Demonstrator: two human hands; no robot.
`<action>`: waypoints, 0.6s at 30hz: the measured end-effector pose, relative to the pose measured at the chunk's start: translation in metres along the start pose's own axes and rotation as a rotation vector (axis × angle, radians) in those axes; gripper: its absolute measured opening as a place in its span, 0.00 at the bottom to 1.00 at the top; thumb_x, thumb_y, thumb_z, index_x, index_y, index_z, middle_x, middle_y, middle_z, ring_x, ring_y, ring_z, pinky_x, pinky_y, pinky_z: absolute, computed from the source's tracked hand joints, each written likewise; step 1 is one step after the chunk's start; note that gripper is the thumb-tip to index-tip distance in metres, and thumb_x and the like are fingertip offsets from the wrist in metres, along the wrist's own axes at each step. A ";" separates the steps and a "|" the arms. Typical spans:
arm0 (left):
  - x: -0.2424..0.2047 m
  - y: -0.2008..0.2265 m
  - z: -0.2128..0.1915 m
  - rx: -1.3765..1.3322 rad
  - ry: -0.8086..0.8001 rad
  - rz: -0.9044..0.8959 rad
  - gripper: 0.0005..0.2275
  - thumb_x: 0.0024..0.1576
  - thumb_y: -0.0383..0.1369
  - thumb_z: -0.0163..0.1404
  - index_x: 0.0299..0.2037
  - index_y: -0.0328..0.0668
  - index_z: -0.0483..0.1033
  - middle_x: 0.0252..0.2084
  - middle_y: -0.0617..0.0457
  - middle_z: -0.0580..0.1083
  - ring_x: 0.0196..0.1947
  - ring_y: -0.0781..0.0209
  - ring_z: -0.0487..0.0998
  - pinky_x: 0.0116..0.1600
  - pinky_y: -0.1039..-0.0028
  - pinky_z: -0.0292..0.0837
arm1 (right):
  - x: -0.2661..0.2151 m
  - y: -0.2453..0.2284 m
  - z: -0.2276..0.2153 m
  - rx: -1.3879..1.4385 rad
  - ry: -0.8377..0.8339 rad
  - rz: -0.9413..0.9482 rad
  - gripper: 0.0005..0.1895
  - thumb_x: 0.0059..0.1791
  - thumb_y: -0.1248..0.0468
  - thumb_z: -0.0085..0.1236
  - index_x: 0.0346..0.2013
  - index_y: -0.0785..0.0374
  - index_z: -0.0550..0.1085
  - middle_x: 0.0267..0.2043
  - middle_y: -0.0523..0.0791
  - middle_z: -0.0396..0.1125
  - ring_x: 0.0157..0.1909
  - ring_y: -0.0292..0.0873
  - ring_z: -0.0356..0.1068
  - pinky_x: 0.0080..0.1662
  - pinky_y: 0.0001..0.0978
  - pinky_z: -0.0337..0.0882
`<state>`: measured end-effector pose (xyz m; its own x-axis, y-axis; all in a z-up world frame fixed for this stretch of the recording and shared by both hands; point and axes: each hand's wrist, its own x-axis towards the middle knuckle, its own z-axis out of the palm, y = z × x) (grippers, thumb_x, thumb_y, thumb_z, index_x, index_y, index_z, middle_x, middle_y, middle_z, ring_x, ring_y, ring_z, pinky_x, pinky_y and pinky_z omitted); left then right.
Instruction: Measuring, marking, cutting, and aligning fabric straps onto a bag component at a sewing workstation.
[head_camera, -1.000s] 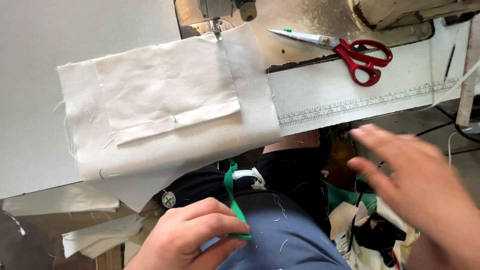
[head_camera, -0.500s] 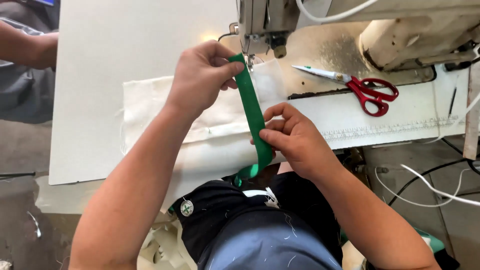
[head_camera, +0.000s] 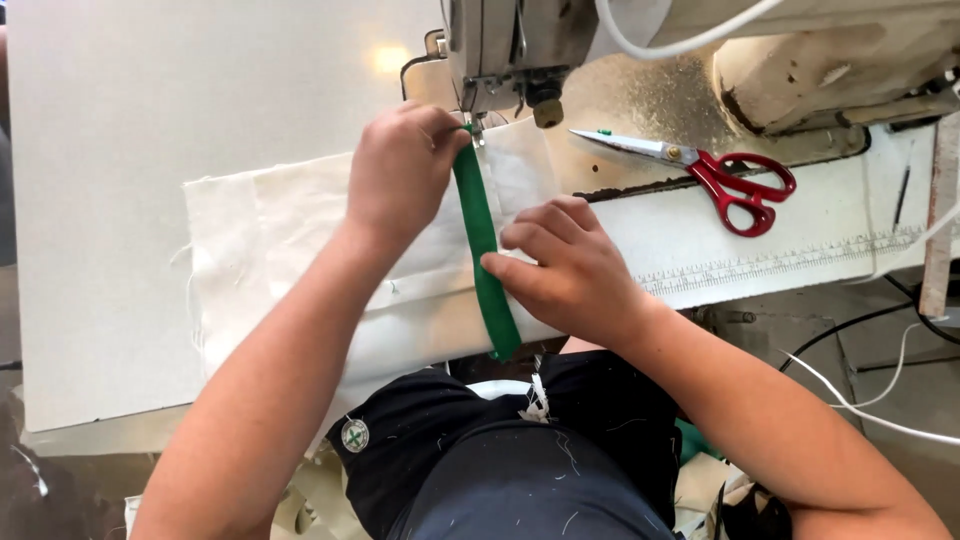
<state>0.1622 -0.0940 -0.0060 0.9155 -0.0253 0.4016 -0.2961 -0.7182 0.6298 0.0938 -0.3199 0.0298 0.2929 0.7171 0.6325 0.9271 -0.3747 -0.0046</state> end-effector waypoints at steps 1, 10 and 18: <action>-0.002 -0.005 0.007 -0.002 0.000 -0.006 0.03 0.59 0.31 0.61 0.38 0.42 0.86 0.35 0.47 0.80 0.36 0.46 0.78 0.43 0.60 0.72 | -0.003 0.003 0.009 0.005 -0.005 -0.001 0.04 0.57 0.69 0.57 0.40 0.57 0.77 0.43 0.45 0.67 0.48 0.50 0.71 0.53 0.45 0.65; -0.022 -0.020 0.015 0.128 0.053 0.087 0.03 0.64 0.34 0.60 0.42 0.47 0.84 0.34 0.59 0.74 0.41 0.58 0.79 0.48 0.67 0.76 | -0.018 0.007 0.037 0.213 -0.115 0.181 0.05 0.52 0.67 0.60 0.42 0.57 0.77 0.57 0.45 0.73 0.66 0.51 0.72 0.69 0.56 0.62; -0.023 -0.012 0.003 -0.019 -0.067 -0.098 0.06 0.66 0.38 0.55 0.43 0.53 0.86 0.33 0.57 0.77 0.39 0.52 0.79 0.47 0.62 0.75 | -0.020 -0.002 0.031 0.255 -0.107 0.193 0.06 0.50 0.67 0.63 0.41 0.58 0.77 0.59 0.49 0.72 0.66 0.59 0.71 0.67 0.63 0.63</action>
<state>0.1458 -0.0867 -0.0246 0.9563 -0.0023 0.2925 -0.2086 -0.7063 0.6765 0.0934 -0.3151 -0.0064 0.4794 0.7097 0.5163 0.8767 -0.3601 -0.3190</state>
